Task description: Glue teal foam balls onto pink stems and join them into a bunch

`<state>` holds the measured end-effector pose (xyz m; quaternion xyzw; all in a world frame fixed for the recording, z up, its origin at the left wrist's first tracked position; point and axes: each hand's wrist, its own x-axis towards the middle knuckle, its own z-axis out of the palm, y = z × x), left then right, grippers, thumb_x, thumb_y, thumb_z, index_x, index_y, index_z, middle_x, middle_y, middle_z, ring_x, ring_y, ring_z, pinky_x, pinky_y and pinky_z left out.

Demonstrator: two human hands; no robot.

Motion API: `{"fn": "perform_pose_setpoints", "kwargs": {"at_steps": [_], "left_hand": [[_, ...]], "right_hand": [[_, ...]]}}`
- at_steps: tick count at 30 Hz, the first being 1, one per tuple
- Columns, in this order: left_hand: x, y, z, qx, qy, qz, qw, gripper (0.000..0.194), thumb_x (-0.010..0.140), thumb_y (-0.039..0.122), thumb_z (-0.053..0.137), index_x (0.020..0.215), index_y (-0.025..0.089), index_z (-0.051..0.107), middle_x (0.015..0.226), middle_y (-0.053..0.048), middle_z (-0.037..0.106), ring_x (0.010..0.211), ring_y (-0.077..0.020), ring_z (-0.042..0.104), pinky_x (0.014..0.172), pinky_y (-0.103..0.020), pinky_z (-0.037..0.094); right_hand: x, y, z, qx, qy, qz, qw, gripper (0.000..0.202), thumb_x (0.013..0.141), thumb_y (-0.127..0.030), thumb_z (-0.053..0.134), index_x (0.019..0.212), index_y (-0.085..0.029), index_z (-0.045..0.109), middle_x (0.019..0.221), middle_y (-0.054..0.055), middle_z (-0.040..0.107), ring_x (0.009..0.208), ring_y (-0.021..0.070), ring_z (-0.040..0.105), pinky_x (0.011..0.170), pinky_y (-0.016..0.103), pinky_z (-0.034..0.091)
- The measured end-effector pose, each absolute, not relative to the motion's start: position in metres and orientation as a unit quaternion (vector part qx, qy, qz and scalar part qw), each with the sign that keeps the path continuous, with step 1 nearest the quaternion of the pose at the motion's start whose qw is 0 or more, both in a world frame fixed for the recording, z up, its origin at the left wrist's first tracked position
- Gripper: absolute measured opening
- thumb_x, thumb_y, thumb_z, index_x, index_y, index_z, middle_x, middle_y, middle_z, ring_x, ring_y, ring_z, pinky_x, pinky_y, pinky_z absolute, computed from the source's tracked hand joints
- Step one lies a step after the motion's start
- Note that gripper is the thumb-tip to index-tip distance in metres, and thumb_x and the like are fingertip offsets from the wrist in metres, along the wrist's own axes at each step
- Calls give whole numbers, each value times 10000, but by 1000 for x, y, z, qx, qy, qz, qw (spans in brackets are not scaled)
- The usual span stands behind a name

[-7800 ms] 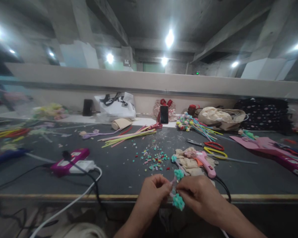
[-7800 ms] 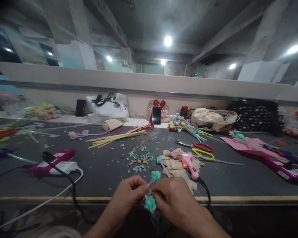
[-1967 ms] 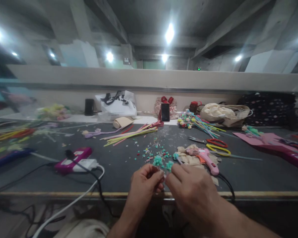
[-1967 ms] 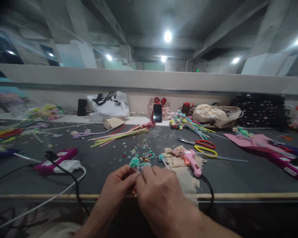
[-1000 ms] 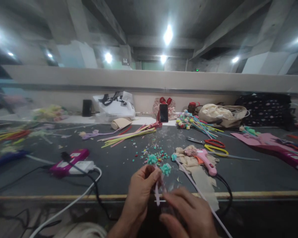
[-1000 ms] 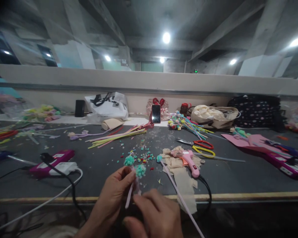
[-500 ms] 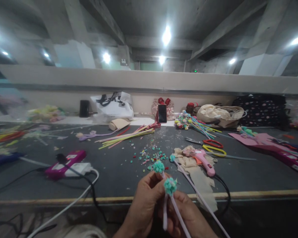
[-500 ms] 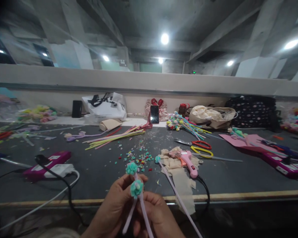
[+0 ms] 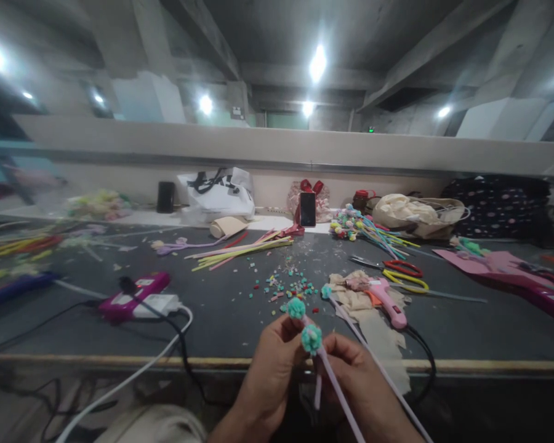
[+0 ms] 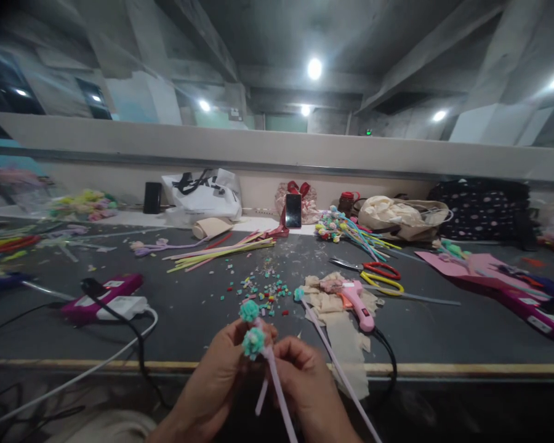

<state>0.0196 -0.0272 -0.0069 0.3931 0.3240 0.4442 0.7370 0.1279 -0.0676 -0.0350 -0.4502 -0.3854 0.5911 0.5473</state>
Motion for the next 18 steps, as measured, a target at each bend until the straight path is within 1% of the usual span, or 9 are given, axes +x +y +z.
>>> {"fn": "perform_pose_setpoints", "kwargs": {"at_steps": [3,5,7,9,12,14,16,18], "left_hand": [[20,-26,-8,407,330,453,722,121,569,181,653,611,164,541,590,47,498,554,-77,439,535,-165,346],[21,-25,-9,412,334,466,708,120,566,167,652,616,165,543,601,47,511,593,-85,455,571,-170,352],[22,-23,-9,419,342,472,697,121,563,158,651,611,159,540,591,48,512,603,-88,461,589,-173,351],[22,-20,-9,432,347,465,691,119,566,159,647,604,155,534,578,48,510,602,-90,465,597,-176,348],[22,-17,-10,453,355,452,682,110,579,184,636,606,151,535,568,47,514,596,-95,470,590,-182,344],[21,-16,-9,463,368,448,671,107,582,202,630,614,147,544,565,43,526,576,-93,464,574,-184,341],[21,-16,-8,471,383,446,658,108,571,197,632,619,138,555,563,38,542,556,-90,456,558,-185,340],[21,-16,-7,479,396,444,646,103,563,185,631,619,133,562,556,34,550,543,-89,457,544,-185,339]], "right_hand": [[134,-72,-28,-527,-544,390,524,156,752,-281,513,659,-157,524,556,-40,491,507,87,461,482,186,343],[137,-75,-26,-555,-622,263,486,146,783,-254,459,700,-167,541,620,-17,530,590,118,501,547,212,359],[138,-77,-26,-565,-654,206,459,128,794,-217,427,745,-178,539,649,-10,550,616,130,519,564,220,362],[139,-77,-27,-562,-667,187,452,120,795,-186,412,787,-184,532,681,-3,561,640,135,530,578,223,367],[139,-77,-27,-550,-664,198,467,109,789,-184,427,805,-186,535,732,9,563,693,143,529,616,231,373],[139,-76,-25,-549,-621,276,486,111,797,-220,434,772,-182,535,645,-16,519,601,115,499,542,206,366],[138,-74,-24,-541,-547,396,502,164,801,-284,442,707,-170,515,517,-60,413,439,69,396,411,165,300],[138,-71,-25,-521,-481,491,506,210,775,-342,477,669,-161,493,447,-95,312,344,39,263,332,146,201]]}}
